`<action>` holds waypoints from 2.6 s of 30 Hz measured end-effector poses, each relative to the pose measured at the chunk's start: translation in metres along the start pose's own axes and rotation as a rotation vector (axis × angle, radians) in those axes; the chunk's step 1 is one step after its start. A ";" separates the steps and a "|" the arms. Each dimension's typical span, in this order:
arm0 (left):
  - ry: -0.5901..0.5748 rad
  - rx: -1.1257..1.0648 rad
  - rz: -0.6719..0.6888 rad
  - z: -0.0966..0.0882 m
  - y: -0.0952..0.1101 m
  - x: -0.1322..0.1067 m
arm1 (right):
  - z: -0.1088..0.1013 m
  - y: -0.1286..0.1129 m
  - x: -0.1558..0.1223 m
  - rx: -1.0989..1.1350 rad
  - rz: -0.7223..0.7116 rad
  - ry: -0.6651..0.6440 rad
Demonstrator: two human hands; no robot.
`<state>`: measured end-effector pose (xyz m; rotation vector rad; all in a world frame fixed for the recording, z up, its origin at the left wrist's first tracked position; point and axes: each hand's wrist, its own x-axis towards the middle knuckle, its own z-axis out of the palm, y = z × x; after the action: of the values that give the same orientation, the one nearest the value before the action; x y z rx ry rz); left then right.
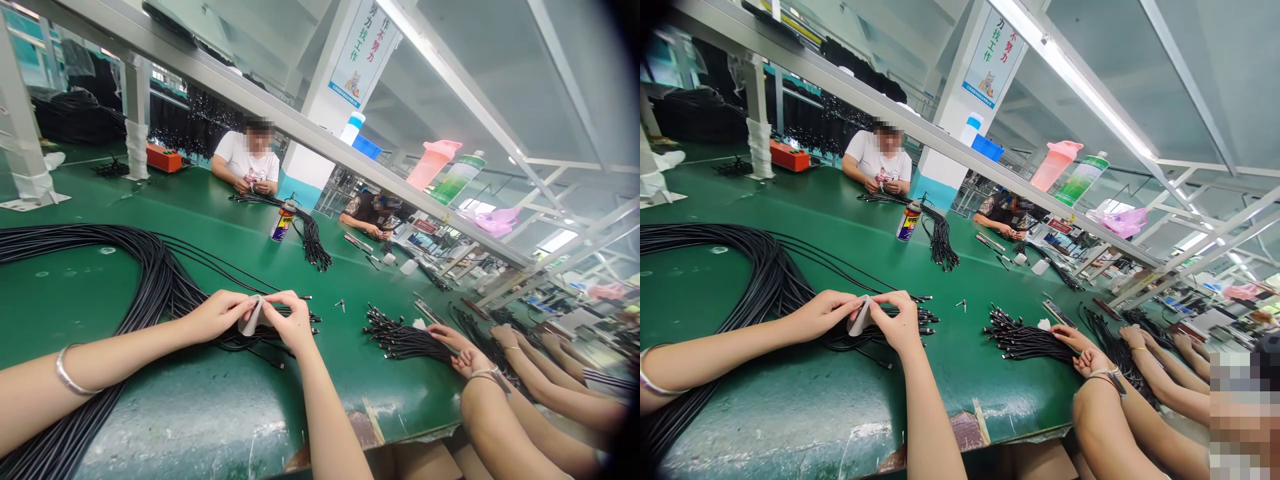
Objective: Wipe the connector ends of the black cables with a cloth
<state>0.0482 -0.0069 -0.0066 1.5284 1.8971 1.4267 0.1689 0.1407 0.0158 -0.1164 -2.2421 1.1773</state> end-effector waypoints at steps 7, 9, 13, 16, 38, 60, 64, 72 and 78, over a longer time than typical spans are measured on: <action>0.013 0.039 -0.015 0.001 0.002 0.000 | 0.000 0.003 0.001 0.048 0.047 -0.036; 0.027 0.048 -0.005 0.000 0.004 0.000 | 0.000 0.002 0.001 0.050 0.027 -0.016; 0.047 0.054 0.012 0.000 0.005 0.000 | 0.003 0.002 0.000 0.099 0.078 -0.028; 0.051 0.052 0.005 0.000 0.003 0.000 | 0.005 0.003 0.000 0.147 0.130 -0.046; 0.011 -0.001 -0.042 0.000 0.002 -0.001 | -0.001 0.003 0.000 -0.015 0.019 -0.101; -0.031 0.024 -0.052 0.001 -0.002 0.000 | 0.007 0.001 -0.001 0.131 0.166 -0.011; -0.034 0.037 -0.046 0.001 -0.002 -0.001 | 0.010 -0.002 -0.002 0.150 0.207 0.010; -0.046 0.100 -0.025 0.002 -0.002 -0.003 | 0.012 0.004 -0.002 0.206 0.253 -0.003; -0.043 0.073 -0.010 0.002 -0.002 -0.003 | 0.011 0.004 -0.001 0.272 0.270 -0.032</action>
<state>0.0496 -0.0084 -0.0101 1.5674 1.9480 1.3227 0.1630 0.1349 0.0075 -0.3000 -2.1161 1.6266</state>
